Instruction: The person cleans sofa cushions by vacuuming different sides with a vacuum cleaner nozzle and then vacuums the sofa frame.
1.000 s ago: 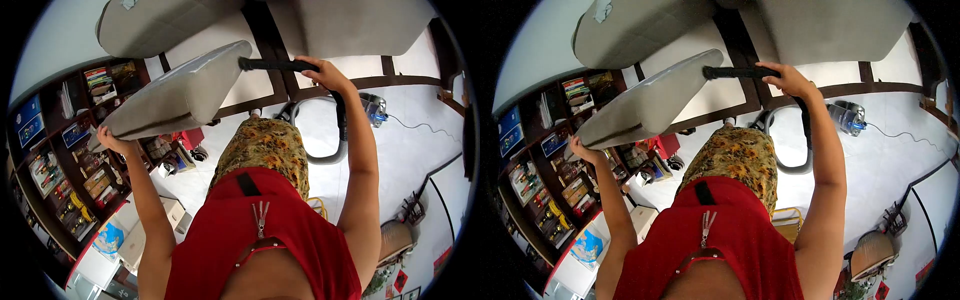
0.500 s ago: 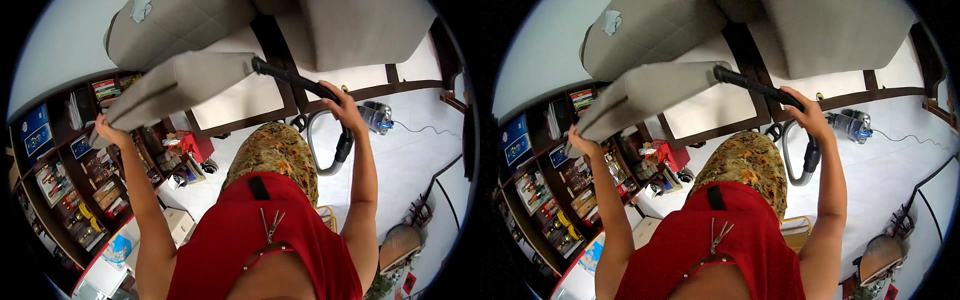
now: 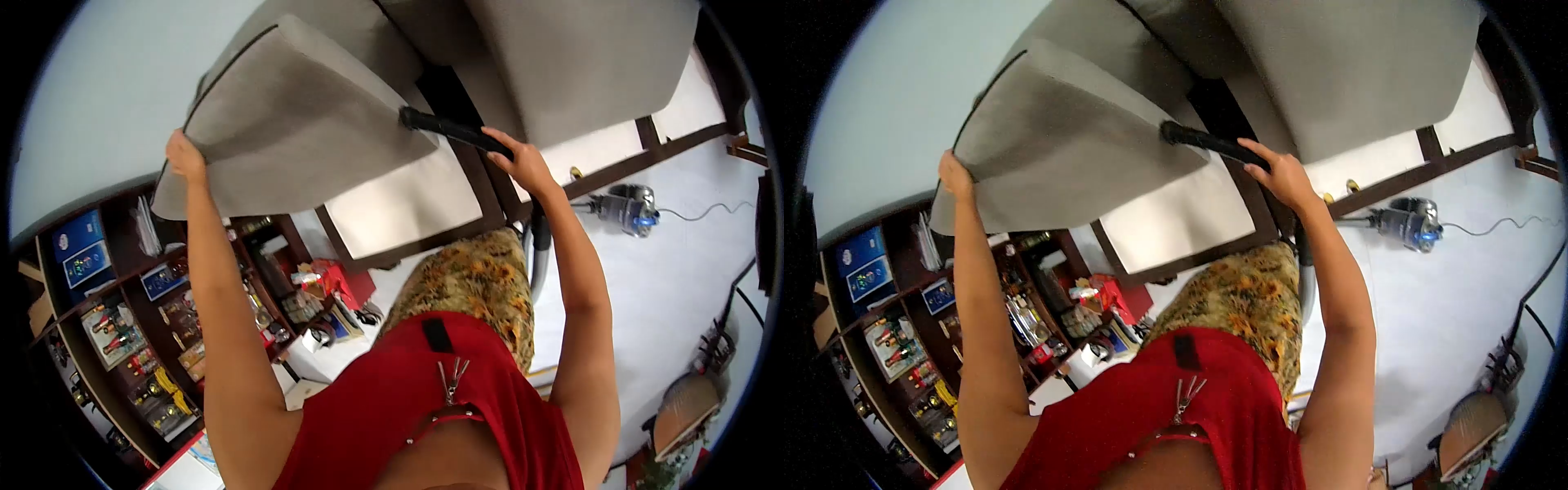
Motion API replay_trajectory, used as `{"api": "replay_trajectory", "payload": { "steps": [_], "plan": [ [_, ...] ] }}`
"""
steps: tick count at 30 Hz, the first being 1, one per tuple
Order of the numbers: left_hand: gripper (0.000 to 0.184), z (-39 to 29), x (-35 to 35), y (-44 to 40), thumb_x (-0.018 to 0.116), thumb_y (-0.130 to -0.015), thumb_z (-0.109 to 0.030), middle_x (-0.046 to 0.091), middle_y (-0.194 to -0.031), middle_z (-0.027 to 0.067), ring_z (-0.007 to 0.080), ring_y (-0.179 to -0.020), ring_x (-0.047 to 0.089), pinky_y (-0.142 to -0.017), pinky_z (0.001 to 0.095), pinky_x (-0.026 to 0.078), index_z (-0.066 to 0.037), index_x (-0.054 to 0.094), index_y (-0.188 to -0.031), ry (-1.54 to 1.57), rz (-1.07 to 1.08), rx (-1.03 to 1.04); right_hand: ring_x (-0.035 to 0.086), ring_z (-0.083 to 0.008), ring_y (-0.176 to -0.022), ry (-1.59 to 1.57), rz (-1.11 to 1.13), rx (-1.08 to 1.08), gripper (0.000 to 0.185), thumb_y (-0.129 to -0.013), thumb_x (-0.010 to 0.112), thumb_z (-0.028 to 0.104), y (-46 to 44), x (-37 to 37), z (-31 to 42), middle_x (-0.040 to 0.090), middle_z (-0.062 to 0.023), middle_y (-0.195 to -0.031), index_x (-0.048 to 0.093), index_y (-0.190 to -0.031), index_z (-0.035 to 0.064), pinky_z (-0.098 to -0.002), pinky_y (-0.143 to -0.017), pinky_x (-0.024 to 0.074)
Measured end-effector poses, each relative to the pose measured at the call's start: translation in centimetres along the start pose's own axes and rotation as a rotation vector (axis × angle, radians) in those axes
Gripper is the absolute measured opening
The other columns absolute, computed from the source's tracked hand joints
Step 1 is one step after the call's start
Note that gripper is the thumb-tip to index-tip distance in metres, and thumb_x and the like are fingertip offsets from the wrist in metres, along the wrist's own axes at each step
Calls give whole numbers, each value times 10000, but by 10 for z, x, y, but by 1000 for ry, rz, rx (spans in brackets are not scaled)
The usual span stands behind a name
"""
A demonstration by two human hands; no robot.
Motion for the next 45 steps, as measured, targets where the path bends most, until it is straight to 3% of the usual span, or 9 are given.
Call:
{"api": "replay_trajectory", "payload": {
  "steps": [4,9,16,22,24,28,31,34,45],
  "plan": [
    [605,-54,21,-1,469,-999,-438,461,-1435,274,409,-1333,423,-1117,469,308,57,512,-1344,85,1,78,643,-394,-705,-226,-238,-237,503,-913,671,265,-13,-41,52,676,-220,-836,532,-1397,280,-449,-682,489],
    [892,-100,90,79,451,-974,-605,90,-1649,143,293,-1519,94,-1218,438,126,-62,86,-1580,429,639,-263,661,-384,-727,15,-283,-349,556,-888,693,271,-56,-42,127,676,-204,-815,509,-1410,321,-463,-670,515],
    [818,-170,151,216,481,-986,-555,226,-1603,201,346,-1487,208,-1211,445,180,-24,216,-1549,336,660,-212,652,-388,-678,170,-267,-359,592,-872,708,263,-70,-9,102,658,-203,-760,494,-1421,329,-489,-625,521],
    [834,-284,162,435,412,-977,-638,311,-1583,148,259,-1479,251,-1208,405,179,-37,278,-1539,1029,922,-673,671,-395,-746,62,-134,-393,589,-884,677,177,-38,-46,163,686,-228,-866,496,-1438,265,-441,-661,511],
    [816,-362,95,445,376,-982,-656,364,-1558,120,233,-1464,282,-1205,391,175,-73,285,-1546,1354,1036,-747,666,-397,-772,55,-147,-518,608,-871,656,153,-27,-59,231,679,-222,-884,487,-1444,268,-451,-671,504],
    [697,-425,44,420,321,-1045,-554,411,-1506,97,209,-1413,342,-1178,360,212,-60,293,-1537,1908,733,-778,659,-402,-740,343,-228,-605,610,-876,632,149,-36,-50,340,651,-216,-818,463,-1450,266,-483,-672,530],
    [643,-398,25,371,424,-1053,-428,442,-1433,123,199,-1337,387,-1138,306,257,16,306,-1503,1822,341,-836,667,-402,-715,479,-289,-573,613,-899,628,188,-59,-20,386,644,-213,-797,425,-1471,272,-486,-659,540],
    [613,-369,21,358,426,-1036,-511,485,-1373,71,175,-1283,443,-1090,335,324,-72,386,-1461,1715,312,-859,676,-389,-703,635,-343,-526,630,-921,619,237,-79,20,390,654,-207,-817,370,-1498,289,-476,-655,551],
    [480,-326,35,448,527,-1026,-341,595,-1161,126,184,-1066,560,-965,342,435,15,431,-1334,1595,472,-645,664,-394,-734,616,-112,-293,663,-899,639,240,-29,106,305,651,-206,-867,375,-1499,337,-485,-670,533]
  ]
}}
Point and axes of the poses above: each hand's wrist, its own y-axis away from the middle knuckle, its own x-axis out of the palm, z = x × y, the point moved 10 cm from there along -y, towards the middle knuckle
